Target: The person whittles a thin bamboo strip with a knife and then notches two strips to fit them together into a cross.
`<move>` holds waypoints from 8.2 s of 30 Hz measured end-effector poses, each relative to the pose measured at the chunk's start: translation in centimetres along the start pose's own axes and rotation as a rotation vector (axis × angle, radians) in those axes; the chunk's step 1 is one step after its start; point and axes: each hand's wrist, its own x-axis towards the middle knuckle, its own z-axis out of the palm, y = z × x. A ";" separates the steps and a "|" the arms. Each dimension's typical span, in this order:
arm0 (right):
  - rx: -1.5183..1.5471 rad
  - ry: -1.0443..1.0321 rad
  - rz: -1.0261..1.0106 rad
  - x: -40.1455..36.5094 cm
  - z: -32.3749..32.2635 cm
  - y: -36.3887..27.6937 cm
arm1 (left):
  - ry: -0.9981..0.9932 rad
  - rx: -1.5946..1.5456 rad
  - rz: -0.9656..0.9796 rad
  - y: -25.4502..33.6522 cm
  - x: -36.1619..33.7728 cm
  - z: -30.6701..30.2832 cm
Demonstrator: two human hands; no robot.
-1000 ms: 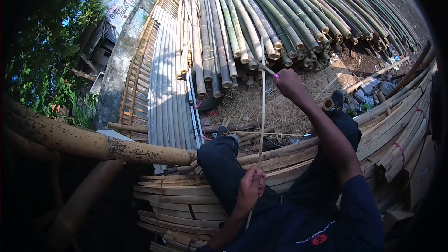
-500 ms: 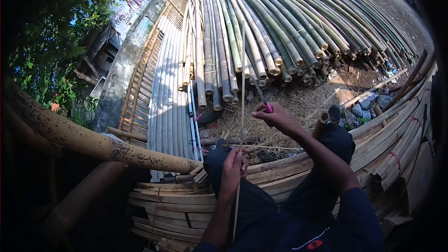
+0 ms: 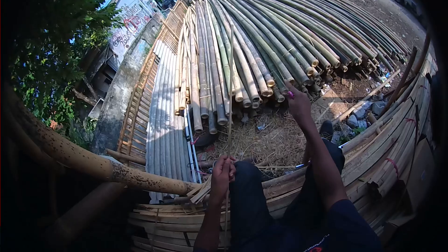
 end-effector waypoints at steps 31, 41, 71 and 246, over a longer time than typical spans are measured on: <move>1.010 -0.615 0.097 -4.2 9.6 -4.2 | 0.418 -0.145 0.943 11.8 15.0 4.3; 0.870 -0.402 0.354 -3.8 10.4 0.1 | 0.212 -0.472 0.054 -8.3 3.3 7.8; -0.427 -0.758 -0.041 -15.8 5.6 0.0 | -0.175 -0.559 -0.363 -12.6 -8.7 -2.8; 0.777 -0.698 0.723 -22.2 10.3 6.7 | -0.071 -0.228 -0.470 -13.9 -10.7 -1.7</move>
